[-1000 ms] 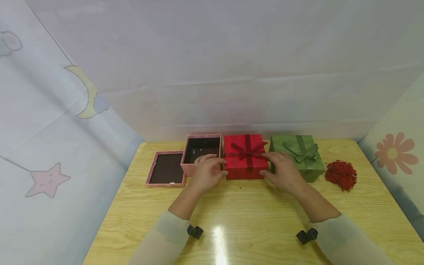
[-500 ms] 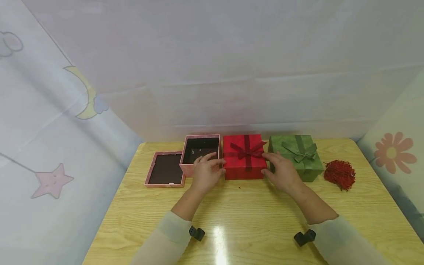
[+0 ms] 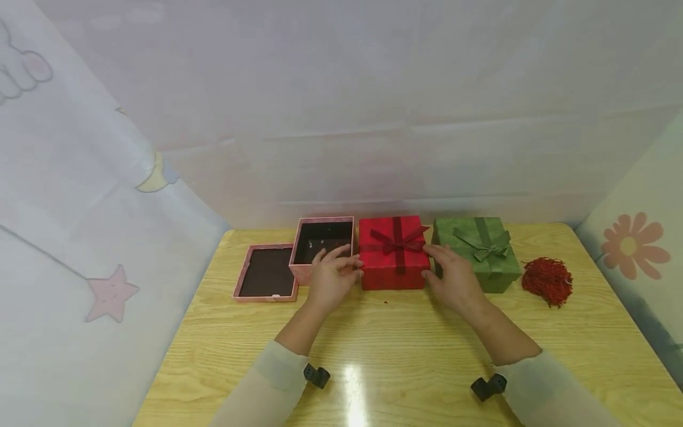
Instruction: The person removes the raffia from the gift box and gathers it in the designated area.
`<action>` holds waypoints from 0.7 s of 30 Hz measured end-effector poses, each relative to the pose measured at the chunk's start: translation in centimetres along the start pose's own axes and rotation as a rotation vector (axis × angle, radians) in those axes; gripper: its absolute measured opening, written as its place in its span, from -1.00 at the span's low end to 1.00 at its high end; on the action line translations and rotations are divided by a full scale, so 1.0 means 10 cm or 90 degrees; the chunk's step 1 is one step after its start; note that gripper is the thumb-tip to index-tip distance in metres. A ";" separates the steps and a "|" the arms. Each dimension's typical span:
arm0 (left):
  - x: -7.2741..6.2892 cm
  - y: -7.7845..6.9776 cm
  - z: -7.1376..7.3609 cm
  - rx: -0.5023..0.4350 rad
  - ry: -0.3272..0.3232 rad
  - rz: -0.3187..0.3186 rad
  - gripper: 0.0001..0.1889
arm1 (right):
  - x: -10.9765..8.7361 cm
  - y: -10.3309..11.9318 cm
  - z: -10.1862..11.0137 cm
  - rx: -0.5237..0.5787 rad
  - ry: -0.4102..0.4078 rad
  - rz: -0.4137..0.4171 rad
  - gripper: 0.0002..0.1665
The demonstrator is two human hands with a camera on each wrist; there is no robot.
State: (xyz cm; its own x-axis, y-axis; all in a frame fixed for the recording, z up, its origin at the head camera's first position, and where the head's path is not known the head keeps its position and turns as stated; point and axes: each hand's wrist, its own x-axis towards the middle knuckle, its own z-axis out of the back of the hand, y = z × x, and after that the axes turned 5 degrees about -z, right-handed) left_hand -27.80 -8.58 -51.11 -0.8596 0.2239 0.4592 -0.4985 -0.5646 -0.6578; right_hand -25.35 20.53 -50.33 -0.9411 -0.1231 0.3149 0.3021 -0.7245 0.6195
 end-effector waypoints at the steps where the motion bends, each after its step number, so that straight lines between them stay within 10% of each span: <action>1: 0.00 0.00 0.00 -0.005 0.000 0.003 -0.87 | 0.00 0.00 0.00 0.003 -0.003 0.001 -0.34; 21: 0.04 -0.05 0.10 -0.139 -0.049 -0.006 -0.83 | -0.03 0.06 0.10 0.043 -0.076 0.036 -0.37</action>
State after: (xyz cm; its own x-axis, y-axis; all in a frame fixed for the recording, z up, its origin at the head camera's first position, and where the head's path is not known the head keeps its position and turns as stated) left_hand -27.80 -8.97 -49.99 -0.8482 0.1623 0.5042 -0.5256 -0.3758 -0.7632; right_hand -24.69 20.83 -49.33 -0.8987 -0.0786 0.4315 0.3678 -0.6710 0.6438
